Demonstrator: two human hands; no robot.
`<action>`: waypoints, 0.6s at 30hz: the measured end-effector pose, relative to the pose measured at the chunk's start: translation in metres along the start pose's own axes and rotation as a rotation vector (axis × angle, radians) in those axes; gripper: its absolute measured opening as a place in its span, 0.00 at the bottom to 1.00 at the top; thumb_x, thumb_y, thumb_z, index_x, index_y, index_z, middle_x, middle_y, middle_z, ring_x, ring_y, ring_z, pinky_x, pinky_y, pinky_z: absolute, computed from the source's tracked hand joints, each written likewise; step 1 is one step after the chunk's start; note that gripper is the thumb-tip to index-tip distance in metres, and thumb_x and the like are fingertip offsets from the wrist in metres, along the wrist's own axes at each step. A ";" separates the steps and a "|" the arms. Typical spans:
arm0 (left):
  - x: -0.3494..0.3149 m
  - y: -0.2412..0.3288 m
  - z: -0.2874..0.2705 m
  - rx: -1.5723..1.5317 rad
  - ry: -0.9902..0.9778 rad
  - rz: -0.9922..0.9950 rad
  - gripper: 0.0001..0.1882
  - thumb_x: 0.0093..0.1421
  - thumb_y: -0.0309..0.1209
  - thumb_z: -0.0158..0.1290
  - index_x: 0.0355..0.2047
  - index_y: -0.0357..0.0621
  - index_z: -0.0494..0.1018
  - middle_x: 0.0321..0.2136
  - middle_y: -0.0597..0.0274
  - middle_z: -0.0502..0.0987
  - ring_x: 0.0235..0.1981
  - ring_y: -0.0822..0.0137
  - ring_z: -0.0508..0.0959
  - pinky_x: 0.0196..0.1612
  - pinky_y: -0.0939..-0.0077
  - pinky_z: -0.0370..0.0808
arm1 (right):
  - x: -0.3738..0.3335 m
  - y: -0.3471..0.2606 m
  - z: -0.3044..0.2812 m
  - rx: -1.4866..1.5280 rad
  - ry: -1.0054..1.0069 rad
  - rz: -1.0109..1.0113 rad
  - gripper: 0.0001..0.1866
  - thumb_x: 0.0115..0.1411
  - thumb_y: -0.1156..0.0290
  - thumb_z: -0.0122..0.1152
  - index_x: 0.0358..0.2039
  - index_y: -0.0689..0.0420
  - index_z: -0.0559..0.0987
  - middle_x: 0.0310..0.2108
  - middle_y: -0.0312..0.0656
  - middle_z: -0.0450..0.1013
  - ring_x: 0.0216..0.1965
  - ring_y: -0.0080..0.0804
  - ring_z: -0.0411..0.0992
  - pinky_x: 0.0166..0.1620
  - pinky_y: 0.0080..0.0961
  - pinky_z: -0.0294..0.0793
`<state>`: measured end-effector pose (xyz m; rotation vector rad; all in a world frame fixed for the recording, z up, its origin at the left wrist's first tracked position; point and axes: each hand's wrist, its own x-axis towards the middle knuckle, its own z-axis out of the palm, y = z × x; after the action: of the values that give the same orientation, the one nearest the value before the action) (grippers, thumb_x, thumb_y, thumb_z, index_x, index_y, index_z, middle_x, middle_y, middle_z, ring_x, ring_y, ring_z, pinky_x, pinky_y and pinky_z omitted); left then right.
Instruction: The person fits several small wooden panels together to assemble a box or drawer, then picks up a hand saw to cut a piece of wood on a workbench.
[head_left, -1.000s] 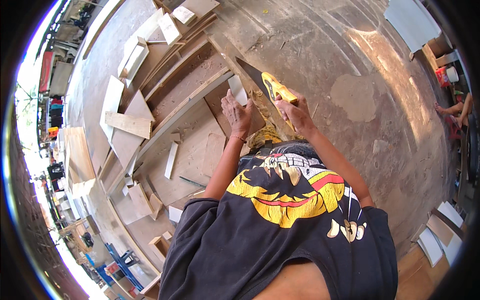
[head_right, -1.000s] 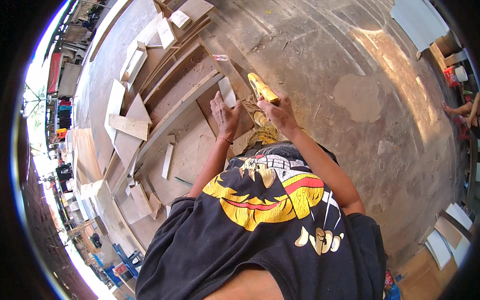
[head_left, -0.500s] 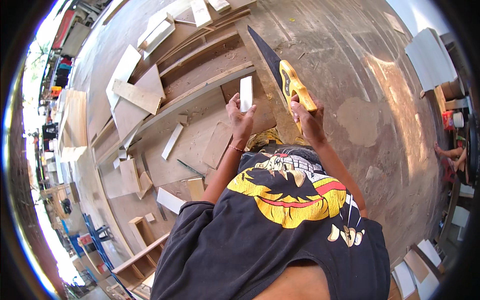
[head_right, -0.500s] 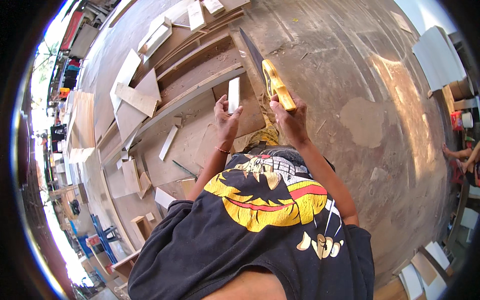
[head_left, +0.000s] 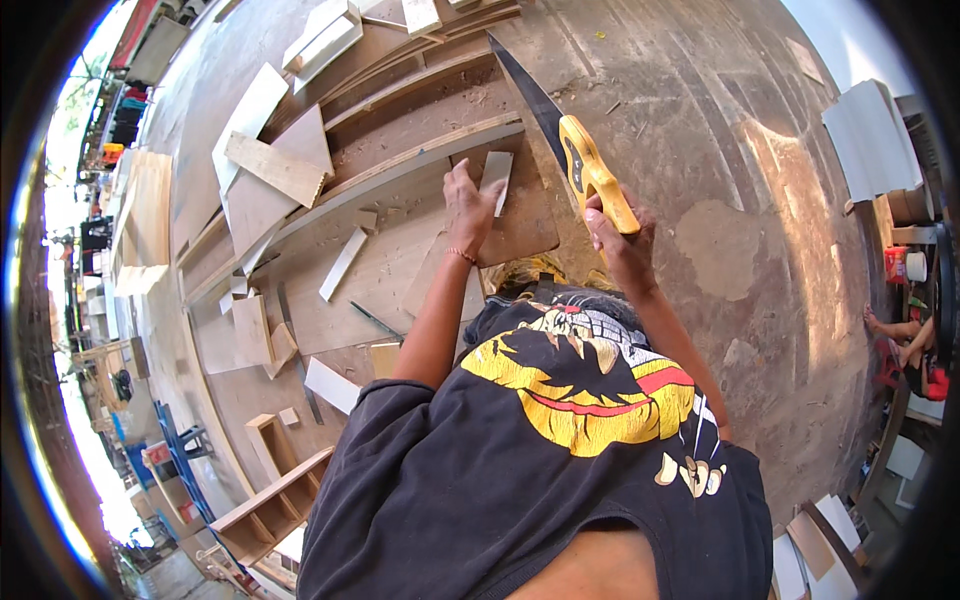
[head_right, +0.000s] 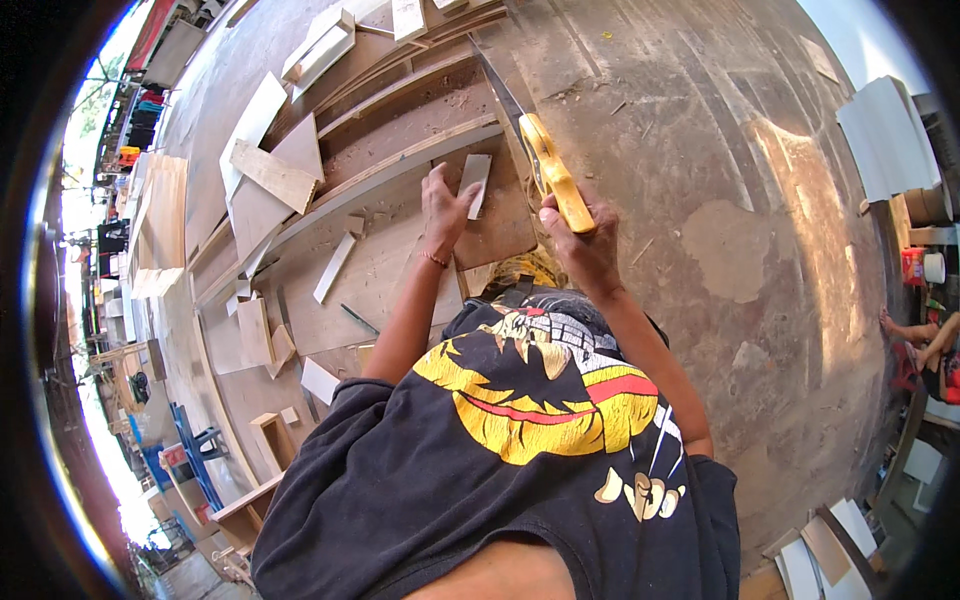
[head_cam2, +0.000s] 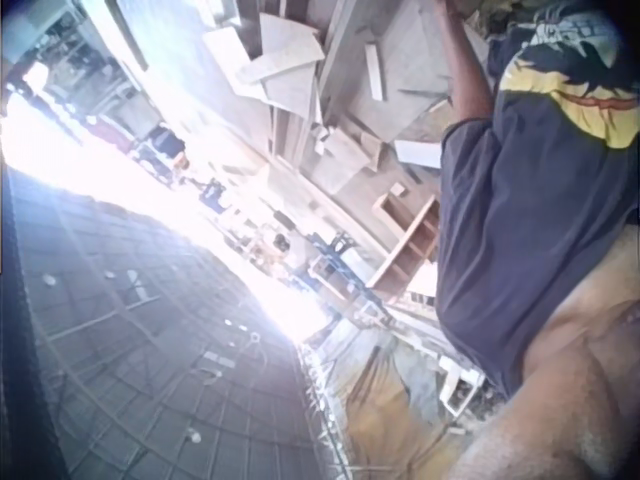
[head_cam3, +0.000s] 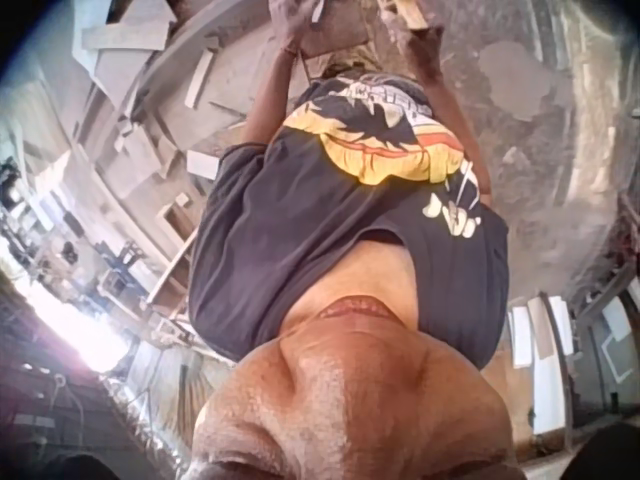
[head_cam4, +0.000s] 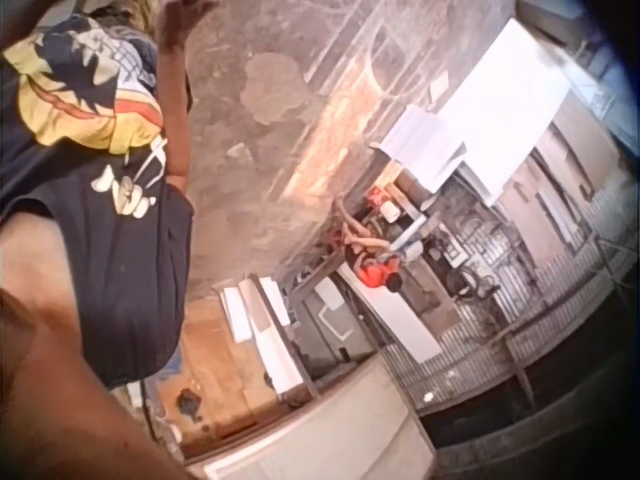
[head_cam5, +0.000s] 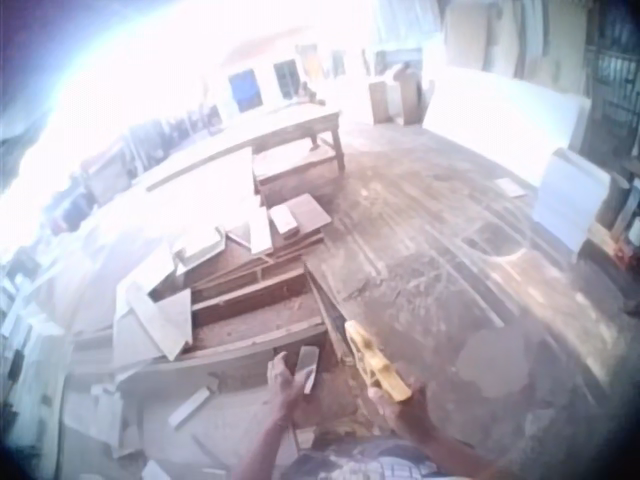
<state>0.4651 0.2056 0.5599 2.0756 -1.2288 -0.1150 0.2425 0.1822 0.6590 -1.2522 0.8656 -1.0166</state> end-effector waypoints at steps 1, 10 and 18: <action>0.004 0.006 0.002 0.081 -0.062 -0.018 0.37 0.43 0.36 0.65 0.49 0.32 0.61 0.39 0.46 0.68 0.41 0.51 0.70 0.45 0.65 0.69 | 0.001 -0.001 0.001 -0.014 -0.003 -0.027 0.02 0.52 0.78 0.54 0.27 0.59 0.71 0.19 0.32 0.66 0.16 0.13 0.60 0.19 0.12 0.60; 0.022 0.008 0.018 0.082 -0.210 -0.218 0.30 0.40 0.38 0.66 0.39 0.35 0.66 0.35 0.45 0.73 0.39 0.49 0.74 0.40 0.64 0.72 | 0.002 0.004 0.004 -0.003 0.013 0.055 0.04 0.51 0.76 0.55 0.28 0.60 0.73 0.18 0.32 0.66 0.16 0.15 0.61 0.20 0.13 0.61; 0.026 0.007 0.017 -0.824 -0.353 -0.720 0.09 0.56 0.30 0.52 0.32 0.36 0.72 0.24 0.62 0.73 0.23 0.72 0.72 0.21 0.80 0.69 | 0.009 -0.003 0.000 0.099 0.054 0.054 0.03 0.52 0.77 0.56 0.29 0.58 0.72 0.19 0.29 0.66 0.17 0.12 0.61 0.20 0.11 0.61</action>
<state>0.4674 0.1741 0.5586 1.6575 -0.4021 -1.1469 0.2448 0.1736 0.6623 -1.1167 0.8762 -1.0418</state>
